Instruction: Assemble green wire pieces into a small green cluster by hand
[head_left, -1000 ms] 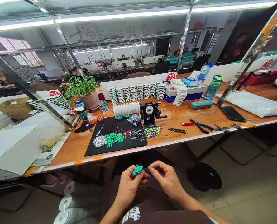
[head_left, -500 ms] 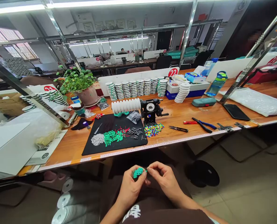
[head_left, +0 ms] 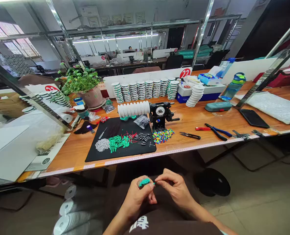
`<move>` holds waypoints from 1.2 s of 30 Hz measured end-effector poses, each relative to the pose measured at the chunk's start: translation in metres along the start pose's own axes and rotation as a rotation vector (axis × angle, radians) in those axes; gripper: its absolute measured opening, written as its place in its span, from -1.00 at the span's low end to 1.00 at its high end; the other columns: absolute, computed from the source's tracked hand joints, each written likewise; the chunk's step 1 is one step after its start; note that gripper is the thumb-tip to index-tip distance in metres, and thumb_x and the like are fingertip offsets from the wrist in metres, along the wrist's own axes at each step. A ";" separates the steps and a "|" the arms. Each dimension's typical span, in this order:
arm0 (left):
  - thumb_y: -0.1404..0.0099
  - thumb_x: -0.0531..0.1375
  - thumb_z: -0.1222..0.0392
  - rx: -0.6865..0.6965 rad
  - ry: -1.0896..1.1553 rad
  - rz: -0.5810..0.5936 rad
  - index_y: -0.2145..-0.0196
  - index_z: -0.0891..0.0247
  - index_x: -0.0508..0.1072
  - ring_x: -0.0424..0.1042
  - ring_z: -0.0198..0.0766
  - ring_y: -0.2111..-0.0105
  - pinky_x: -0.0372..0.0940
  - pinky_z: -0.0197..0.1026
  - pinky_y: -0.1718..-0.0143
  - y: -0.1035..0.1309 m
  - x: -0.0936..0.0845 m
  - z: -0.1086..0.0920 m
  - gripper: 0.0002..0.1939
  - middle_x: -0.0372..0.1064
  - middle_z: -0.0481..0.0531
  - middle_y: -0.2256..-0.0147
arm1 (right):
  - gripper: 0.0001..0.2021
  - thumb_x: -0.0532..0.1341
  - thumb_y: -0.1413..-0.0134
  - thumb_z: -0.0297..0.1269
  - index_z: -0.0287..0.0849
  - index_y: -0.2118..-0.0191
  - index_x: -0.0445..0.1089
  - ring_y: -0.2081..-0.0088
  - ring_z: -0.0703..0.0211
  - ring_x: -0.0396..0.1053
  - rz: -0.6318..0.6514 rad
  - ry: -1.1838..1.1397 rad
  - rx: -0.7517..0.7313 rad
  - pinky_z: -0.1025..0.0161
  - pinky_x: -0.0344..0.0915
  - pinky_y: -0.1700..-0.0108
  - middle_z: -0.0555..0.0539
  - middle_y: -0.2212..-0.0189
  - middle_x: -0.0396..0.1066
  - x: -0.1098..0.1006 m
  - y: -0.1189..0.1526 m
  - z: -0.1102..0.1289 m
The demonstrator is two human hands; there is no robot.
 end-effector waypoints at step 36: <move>-0.06 0.38 -0.13 0.169 -0.414 -0.188 0.52 0.35 0.51 0.11 -0.36 0.53 0.06 -0.29 0.48 -0.004 -0.011 -0.018 -0.58 0.24 -0.04 0.57 | -0.88 0.15 -0.06 -0.48 -0.17 0.34 0.40 0.53 0.26 0.24 0.000 0.643 -0.392 0.23 0.09 0.35 0.05 0.58 0.32 0.002 -0.001 0.017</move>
Point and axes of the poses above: each hand's wrist, its own y-axis away from the middle knuckle, its own x-axis out of the palm, z = x × y, the point moved 5 cm from there along -y, towards the middle knuckle
